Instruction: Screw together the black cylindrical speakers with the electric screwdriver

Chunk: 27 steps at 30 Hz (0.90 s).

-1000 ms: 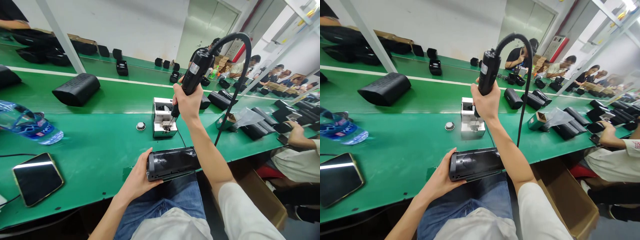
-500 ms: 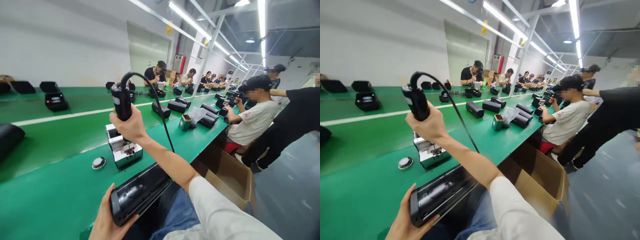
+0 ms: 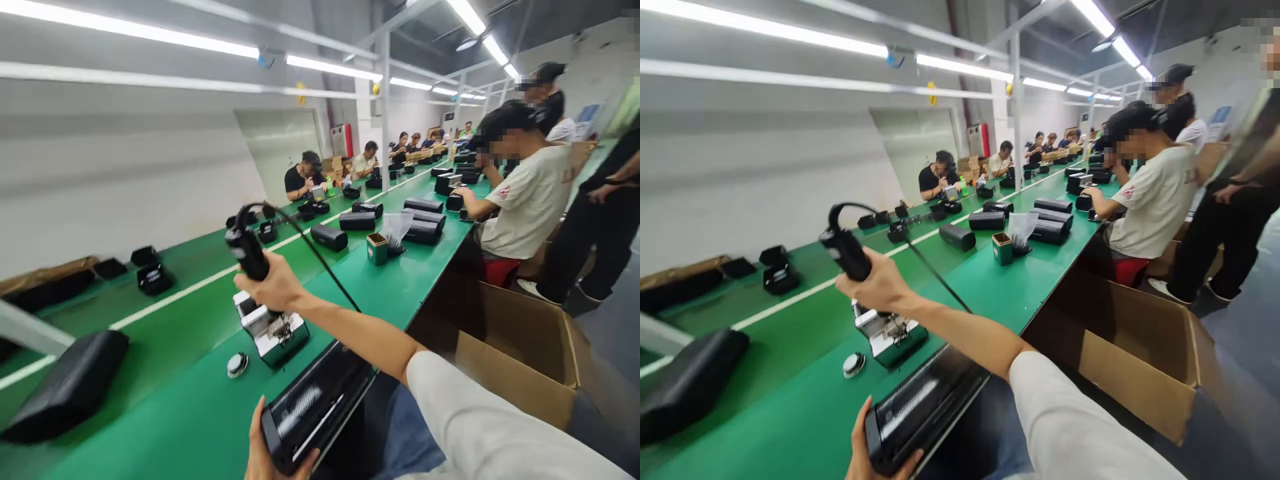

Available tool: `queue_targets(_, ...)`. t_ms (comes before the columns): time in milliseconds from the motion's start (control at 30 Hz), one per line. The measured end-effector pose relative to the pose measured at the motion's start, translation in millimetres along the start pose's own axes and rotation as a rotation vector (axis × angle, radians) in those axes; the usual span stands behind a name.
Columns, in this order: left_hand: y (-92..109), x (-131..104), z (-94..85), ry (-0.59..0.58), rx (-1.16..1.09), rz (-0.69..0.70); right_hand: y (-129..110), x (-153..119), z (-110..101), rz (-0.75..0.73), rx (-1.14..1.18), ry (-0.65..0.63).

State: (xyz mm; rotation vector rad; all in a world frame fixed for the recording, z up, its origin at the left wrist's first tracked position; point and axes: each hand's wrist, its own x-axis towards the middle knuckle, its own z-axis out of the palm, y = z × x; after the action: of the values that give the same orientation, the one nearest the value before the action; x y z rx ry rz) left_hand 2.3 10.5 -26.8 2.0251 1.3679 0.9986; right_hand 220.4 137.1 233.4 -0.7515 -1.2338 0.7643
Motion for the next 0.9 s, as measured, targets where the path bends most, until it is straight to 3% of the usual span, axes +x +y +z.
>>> queue_targets(100,30.1,-11.6,-10.0,-0.079,-0.044,-0.084,-16.8,-10.0,-19.2,0.031,0.075,0.004)
queue_targets(167,40.7,-11.9,-14.9,-0.101,-0.065,-0.095,-33.4,-17.4,-36.4,-0.100,0.120,0.033)
queue_targets(300,42.2,-9.9,-19.0,-0.135,-0.078,-0.104,-79.3,-43.5,-76.1,-0.245,0.091,0.057)
queue_targets(500,43.8,-10.0,-22.5,-0.149,-0.056,-0.074,-135.2,-102.7,-114.7,-0.275,0.030,0.188)
queue_targets(700,46.7,-10.7,-25.1,-0.149,-0.024,-0.102,-138.7,-127.7,-132.8,-0.337,-0.033,0.132)
queue_targets(900,48.9,-9.1,-23.9,-0.134,0.005,-0.096,-133.1,-135.5,-130.1,-0.309,-0.024,0.134)
